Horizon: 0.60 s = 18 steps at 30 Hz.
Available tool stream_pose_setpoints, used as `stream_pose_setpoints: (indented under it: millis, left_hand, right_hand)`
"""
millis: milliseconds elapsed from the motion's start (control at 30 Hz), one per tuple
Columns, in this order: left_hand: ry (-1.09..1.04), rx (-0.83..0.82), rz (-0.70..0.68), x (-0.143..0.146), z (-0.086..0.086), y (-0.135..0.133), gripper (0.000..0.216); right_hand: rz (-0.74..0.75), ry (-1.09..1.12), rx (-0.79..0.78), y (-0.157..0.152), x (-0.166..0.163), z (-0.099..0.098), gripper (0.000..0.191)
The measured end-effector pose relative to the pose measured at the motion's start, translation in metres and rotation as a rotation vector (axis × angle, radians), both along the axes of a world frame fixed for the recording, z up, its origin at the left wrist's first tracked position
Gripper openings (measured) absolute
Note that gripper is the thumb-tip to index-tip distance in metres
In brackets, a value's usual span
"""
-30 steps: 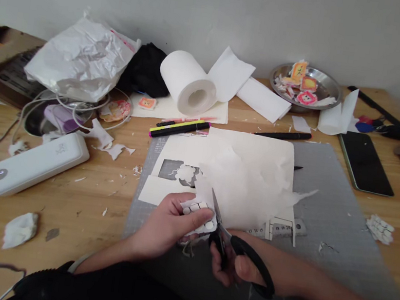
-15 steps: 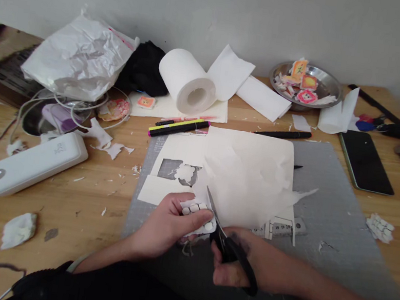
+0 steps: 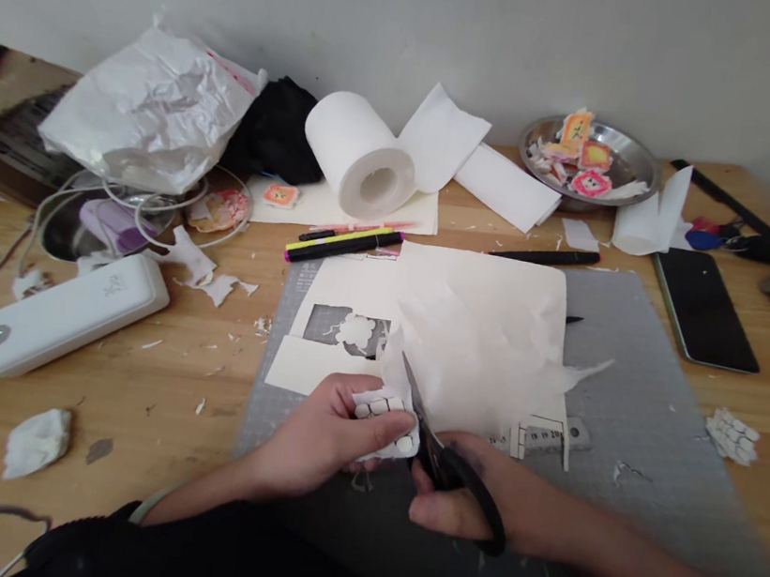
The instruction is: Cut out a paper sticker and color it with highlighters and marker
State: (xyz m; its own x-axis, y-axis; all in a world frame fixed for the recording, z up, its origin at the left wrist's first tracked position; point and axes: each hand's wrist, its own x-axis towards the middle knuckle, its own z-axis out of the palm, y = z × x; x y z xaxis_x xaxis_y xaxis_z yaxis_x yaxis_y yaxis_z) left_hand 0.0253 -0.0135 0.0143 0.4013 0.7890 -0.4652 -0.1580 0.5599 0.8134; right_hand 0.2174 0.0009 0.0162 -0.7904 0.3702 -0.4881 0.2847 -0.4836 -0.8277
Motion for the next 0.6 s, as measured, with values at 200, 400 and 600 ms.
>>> stream_pose_setpoints:
  millis: [200,400,600]
  left_hand:
    - [-0.029,-0.050,0.130,0.004,-0.004,-0.001,0.033]
    - [-0.154,-0.073,0.202,0.007,-0.002,-0.001,0.033]
    - [-0.104,-0.046,0.176,0.008,-0.002,0.001,0.021]
  right_hand:
    - [-0.050,0.019,-0.023,0.002,-0.003,-0.001,0.040]
    - [-0.118,0.097,-0.022,0.001,-0.004,-0.008,0.045]
    - [-0.135,0.114,-0.017,-0.001,-0.003,-0.016,0.049]
